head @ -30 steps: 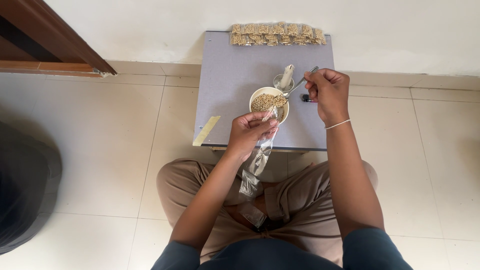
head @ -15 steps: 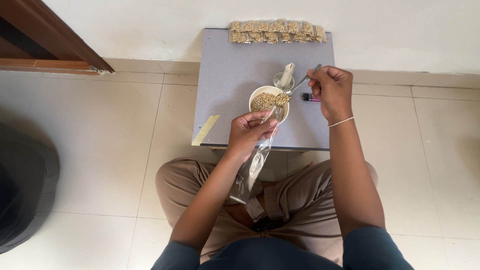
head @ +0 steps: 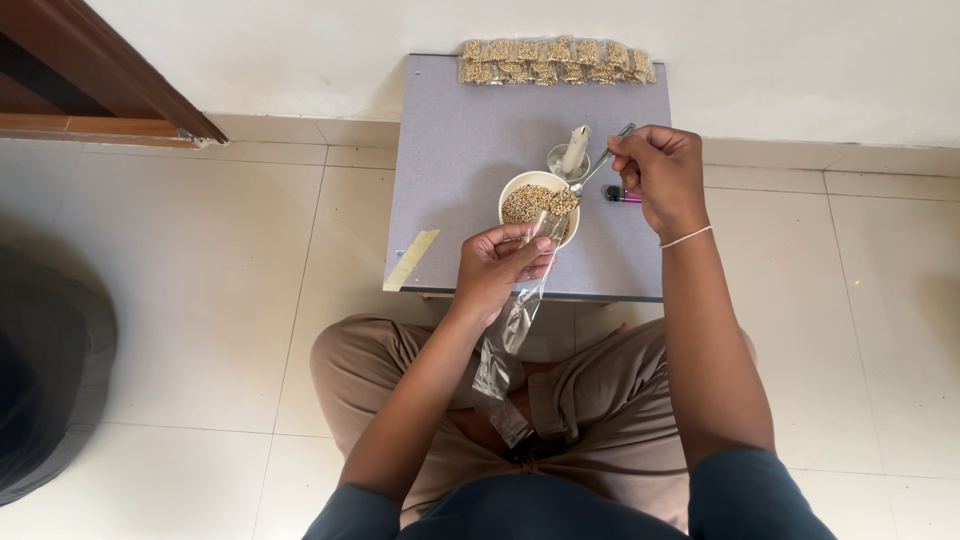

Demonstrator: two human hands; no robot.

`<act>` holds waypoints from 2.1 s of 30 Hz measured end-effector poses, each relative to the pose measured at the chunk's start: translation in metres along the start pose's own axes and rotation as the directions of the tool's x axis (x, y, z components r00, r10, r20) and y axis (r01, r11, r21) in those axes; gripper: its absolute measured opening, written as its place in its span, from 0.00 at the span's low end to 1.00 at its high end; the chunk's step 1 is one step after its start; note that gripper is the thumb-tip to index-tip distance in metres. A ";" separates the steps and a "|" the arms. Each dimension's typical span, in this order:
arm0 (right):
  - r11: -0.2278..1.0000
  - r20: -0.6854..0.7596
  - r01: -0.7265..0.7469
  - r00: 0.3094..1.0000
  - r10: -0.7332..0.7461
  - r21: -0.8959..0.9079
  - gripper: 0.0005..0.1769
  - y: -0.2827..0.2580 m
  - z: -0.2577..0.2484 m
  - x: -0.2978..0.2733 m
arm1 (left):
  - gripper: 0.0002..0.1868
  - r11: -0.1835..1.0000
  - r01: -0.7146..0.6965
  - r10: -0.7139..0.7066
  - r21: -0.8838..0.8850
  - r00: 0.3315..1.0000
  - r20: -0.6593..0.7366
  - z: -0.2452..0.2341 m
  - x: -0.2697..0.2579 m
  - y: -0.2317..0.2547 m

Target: Filling small plastic bags with beads and sealing them using a candle flame

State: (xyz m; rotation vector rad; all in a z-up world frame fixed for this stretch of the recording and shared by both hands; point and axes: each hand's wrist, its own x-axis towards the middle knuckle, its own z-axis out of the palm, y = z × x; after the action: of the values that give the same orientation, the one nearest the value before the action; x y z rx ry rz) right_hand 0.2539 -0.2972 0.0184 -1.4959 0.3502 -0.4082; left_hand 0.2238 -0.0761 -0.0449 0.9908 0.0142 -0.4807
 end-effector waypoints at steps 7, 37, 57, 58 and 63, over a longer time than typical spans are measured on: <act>1.000 0.049 0.003 0.999 -0.002 -0.012 0.13 0.007 0.002 0.003 | 0.18 1.000 -0.008 0.008 0.003 1.000 -0.001 0.002 0.001 0.000; 0.966 0.270 0.240 0.941 -0.206 -0.100 0.08 -0.011 0.007 -0.015 | 0.13 0.950 -0.235 0.228 0.208 0.972 0.058 0.010 0.010 0.018; 0.640 0.212 0.767 0.619 -0.757 0.046 0.06 -0.077 -0.022 -0.076 | 0.11 0.933 -0.359 0.360 -0.043 0.932 0.034 0.044 -0.036 0.044; 0.638 0.212 0.769 0.616 -0.759 0.048 0.06 -0.076 -0.020 -0.076 | 0.11 0.931 -0.362 0.363 -0.042 0.931 0.035 0.042 -0.038 0.044; 0.810 -0.187 0.511 0.859 -0.476 0.287 0.14 -0.060 -0.022 -0.067 | 0.15 0.914 -0.404 0.406 -0.041 0.906 0.121 0.036 -0.042 0.046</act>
State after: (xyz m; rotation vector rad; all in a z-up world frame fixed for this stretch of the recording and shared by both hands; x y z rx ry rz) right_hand 0.1815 -0.2866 0.0757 -1.2221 -0.0411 -0.9231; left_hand 0.1973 -0.0685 0.0217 0.9163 -0.2988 -0.1585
